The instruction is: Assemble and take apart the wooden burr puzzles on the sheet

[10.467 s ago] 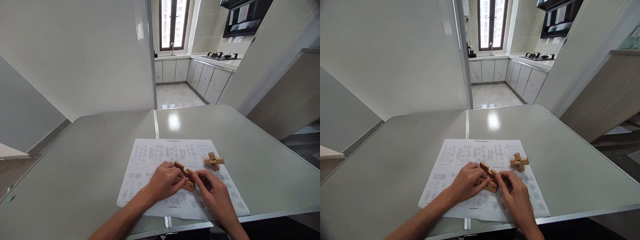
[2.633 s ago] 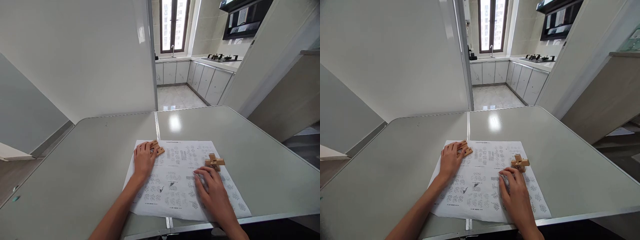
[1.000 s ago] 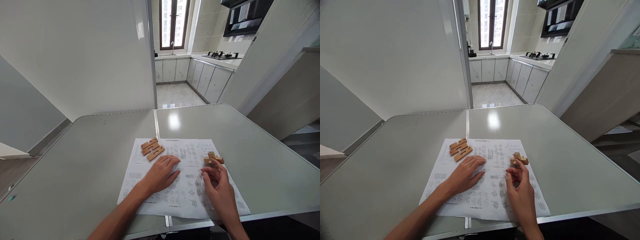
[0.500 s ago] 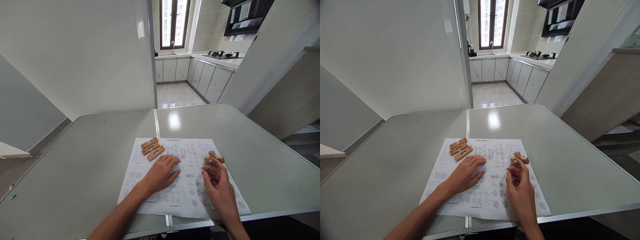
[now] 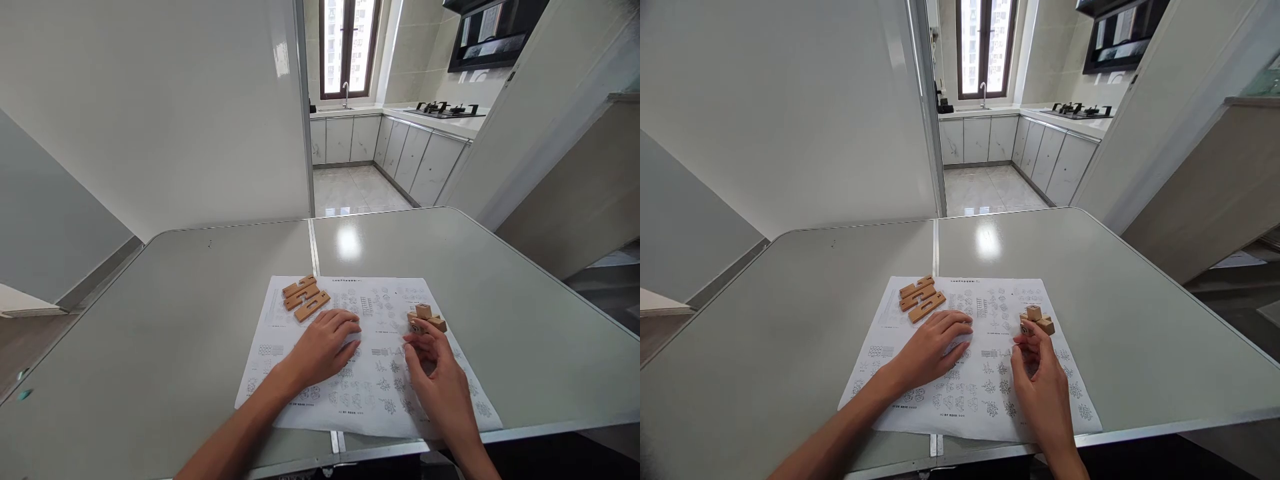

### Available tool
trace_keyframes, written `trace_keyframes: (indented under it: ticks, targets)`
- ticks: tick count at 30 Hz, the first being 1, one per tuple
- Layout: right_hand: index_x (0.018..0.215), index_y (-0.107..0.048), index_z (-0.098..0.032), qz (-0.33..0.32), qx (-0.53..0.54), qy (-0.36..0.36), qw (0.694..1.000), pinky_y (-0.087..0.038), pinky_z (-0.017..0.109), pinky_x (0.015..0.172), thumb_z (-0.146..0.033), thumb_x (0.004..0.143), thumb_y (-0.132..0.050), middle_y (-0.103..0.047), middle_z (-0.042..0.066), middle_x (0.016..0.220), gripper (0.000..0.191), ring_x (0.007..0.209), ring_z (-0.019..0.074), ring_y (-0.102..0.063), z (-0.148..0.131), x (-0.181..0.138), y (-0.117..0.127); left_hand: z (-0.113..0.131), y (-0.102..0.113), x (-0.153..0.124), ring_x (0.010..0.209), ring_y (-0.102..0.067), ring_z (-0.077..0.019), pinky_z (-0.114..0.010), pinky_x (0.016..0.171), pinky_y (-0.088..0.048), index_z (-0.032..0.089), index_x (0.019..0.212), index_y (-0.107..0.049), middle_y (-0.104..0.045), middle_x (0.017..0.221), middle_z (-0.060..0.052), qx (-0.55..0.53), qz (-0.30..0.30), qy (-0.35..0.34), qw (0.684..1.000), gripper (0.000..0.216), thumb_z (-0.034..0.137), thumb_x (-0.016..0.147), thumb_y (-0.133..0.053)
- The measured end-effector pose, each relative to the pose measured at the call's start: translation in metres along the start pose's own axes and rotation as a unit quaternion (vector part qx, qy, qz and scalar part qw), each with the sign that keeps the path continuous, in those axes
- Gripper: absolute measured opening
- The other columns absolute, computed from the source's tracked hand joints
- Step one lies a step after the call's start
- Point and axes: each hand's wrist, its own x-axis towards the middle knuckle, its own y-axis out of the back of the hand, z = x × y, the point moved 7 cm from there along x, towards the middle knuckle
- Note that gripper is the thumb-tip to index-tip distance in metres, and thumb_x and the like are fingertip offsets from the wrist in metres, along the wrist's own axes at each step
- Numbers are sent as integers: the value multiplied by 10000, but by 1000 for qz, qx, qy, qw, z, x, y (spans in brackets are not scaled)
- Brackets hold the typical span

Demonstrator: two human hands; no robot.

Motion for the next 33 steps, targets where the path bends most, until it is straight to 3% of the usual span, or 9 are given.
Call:
trace_keyframes:
  ticks: [12, 19, 33]
  targets:
    - [1314, -577, -308, 2, 3, -9, 1000, -568, 358, 809, -509, 905, -604, -753, 35, 1126, 456, 978, 256, -725, 10, 2, -1, 1, 1, 0, 1250, -631, -250, -463, 1068, -532, 221, 1164, -635, -694, 1300, -74, 5, 8, -7, 1000, 158, 227, 1018, -574]
    - [1219, -618, -286, -19, -10, 18, 1000, -575, 358, 785, -528, 916, -601, -761, 60, 1132, 388, 970, 268, -733, 0, 0, -2, 2, 2, 0, 1238, -636, -236, -445, 1067, -532, 222, 1154, -637, -700, 1286, -72, 2, 15, -4, 1000, 152, 229, 1017, -573]
    - [1203, -605, -280, -114, 13, 83, 990, -580, 347, 823, -493, 962, -617, -772, 47, 1037, 322, 912, 240, -731, -15, -7, -13, 3, 3, 2, 1244, -630, -253, -466, 1074, -526, 219, 1252, -588, -691, 1297, -85, -12, 1, 7, 1000, 238, 238, 1015, -572]
